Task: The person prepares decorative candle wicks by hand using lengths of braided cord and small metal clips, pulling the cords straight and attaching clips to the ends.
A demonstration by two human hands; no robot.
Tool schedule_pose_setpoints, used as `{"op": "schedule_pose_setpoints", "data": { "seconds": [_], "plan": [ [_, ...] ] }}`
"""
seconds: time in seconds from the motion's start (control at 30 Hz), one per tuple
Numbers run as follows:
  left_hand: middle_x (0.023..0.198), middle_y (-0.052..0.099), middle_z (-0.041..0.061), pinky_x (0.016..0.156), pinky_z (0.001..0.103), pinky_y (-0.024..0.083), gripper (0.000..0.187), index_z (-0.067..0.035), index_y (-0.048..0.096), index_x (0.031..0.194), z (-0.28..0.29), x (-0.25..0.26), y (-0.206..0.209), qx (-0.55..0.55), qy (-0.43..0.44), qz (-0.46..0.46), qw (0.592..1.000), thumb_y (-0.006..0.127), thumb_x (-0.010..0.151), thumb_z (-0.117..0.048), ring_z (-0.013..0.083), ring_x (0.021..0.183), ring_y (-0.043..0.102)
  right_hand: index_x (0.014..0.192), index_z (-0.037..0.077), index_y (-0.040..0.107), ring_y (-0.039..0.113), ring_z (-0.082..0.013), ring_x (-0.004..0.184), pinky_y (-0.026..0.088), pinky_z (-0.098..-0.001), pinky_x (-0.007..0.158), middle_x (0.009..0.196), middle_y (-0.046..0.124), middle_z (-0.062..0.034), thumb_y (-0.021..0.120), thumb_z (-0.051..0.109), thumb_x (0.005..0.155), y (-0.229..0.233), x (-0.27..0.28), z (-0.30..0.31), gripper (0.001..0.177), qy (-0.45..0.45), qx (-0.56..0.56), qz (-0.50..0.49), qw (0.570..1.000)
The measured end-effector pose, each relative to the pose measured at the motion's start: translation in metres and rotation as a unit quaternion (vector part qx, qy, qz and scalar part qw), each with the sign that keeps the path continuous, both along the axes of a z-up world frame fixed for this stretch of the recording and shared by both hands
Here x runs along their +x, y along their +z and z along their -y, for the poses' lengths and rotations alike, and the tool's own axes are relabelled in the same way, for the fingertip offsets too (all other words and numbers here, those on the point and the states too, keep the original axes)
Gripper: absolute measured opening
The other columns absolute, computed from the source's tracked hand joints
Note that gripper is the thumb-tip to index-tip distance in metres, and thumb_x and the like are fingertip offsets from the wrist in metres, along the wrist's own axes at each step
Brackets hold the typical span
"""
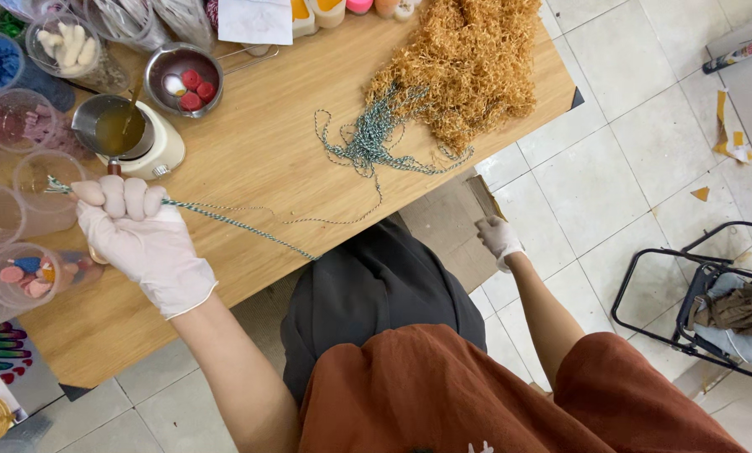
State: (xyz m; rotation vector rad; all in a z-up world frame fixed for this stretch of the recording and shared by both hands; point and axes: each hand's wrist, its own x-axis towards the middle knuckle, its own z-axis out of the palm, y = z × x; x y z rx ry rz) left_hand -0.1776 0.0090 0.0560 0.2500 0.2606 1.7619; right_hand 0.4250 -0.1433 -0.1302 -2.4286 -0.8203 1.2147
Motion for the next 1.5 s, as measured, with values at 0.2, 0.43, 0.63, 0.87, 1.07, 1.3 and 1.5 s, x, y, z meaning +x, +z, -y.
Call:
{"op": "schedule_pose_setpoints", "data": {
  "seconds": [0.2, 0.43, 0.63, 0.87, 1.07, 1.3, 1.5],
  "plan": [
    [0.071, 0.025, -0.002, 0.054, 0.023, 0.023, 0.036, -0.013, 0.036, 0.088, 0.004, -0.002, 0.003, 0.015, -0.013, 0.004, 1.0, 0.037, 0.124, -0.019, 0.0083, 0.058, 0.021, 0.113, 0.011, 0.076, 0.074, -0.0237, 0.091, 0.055, -0.0354, 0.09, 0.1, 0.077, -0.0121, 0.061, 0.048, 0.097, 0.063, -0.113, -0.06, 0.043, 0.18, 0.063, 0.105, 0.976],
    [0.071, 0.026, -0.002, 0.053, 0.023, 0.024, 0.031, -0.012, 0.037, 0.091, 0.013, 0.005, 0.01, -0.005, -0.008, -0.014, 1.0, 0.038, 0.12, -0.021, 0.0083, 0.058, 0.022, 0.118, 0.004, 0.069, 0.074, -0.023, 0.09, 0.057, -0.0341, 0.082, 0.105, 0.076, -0.0142, 0.081, 0.038, 0.081, 0.059, -0.202, -0.116, 0.052, 0.197, 0.231, 0.043, 0.952],
    [0.071, 0.028, -0.003, 0.053, 0.023, 0.024, 0.035, -0.013, 0.038, 0.088, 0.013, 0.002, 0.009, 0.002, -0.038, -0.04, 0.998, 0.042, 0.121, -0.022, 0.008, 0.058, 0.023, 0.103, 0.003, 0.074, 0.075, -0.0209, 0.084, 0.057, -0.032, 0.08, 0.095, 0.079, -0.0125, 0.081, 0.039, 0.081, 0.053, -0.207, -0.131, 0.042, 0.118, 0.173, 0.038, 0.977],
    [0.073, 0.036, -0.004, 0.056, 0.026, 0.03, 0.026, -0.015, 0.045, 0.088, 0.011, 0.071, -0.011, -0.181, -0.043, -0.284, 0.941, 0.041, 0.113, -0.023, 0.0085, 0.062, 0.033, 0.098, 0.005, 0.074, 0.069, -0.0171, 0.079, 0.056, -0.031, 0.076, 0.085, 0.076, -0.006, 0.079, 0.033, 0.089, 0.035, -0.193, -0.147, 0.03, 0.054, 0.142, -0.042, 0.988],
    [0.089, 0.057, 0.002, 0.085, 0.023, 0.045, 0.027, -0.008, 0.065, 0.122, 0.038, 0.165, -0.009, -0.111, -0.114, -0.588, 0.793, 0.045, 0.111, -0.023, 0.0129, 0.086, 0.054, 0.098, 0.017, 0.067, 0.058, -0.0115, 0.077, 0.048, -0.0283, 0.07, 0.084, 0.064, 0.005, 0.076, 0.03, 0.094, 0.132, -0.199, -0.134, 0.017, -0.157, 0.068, -0.564, 0.808],
    [0.095, 0.055, 0.0, 0.077, 0.022, 0.044, 0.023, -0.003, 0.058, 0.11, 0.056, 0.207, 0.021, 0.014, -0.139, -0.552, 0.822, 0.045, 0.115, -0.021, 0.0091, 0.083, 0.048, 0.104, 0.015, 0.069, 0.059, -0.0101, 0.081, 0.047, -0.0294, 0.076, 0.086, 0.064, 0.0044, 0.072, 0.026, 0.097, 0.223, -0.221, -0.108, 0.014, -0.087, 0.164, -0.619, 0.763],
    [0.088, 0.051, 0.002, 0.062, 0.025, 0.032, 0.025, -0.006, 0.055, 0.101, 0.055, 0.209, 0.054, -0.102, -0.229, -0.301, 0.92, 0.04, 0.112, -0.023, 0.01, 0.069, 0.035, 0.1, 0.011, 0.07, 0.059, -0.0111, 0.079, 0.047, -0.0303, 0.078, 0.089, 0.065, 0.0024, 0.073, 0.021, 0.1, 0.26, -0.225, -0.092, 0.01, -0.053, 0.237, -0.541, 0.806]
  ]
}}
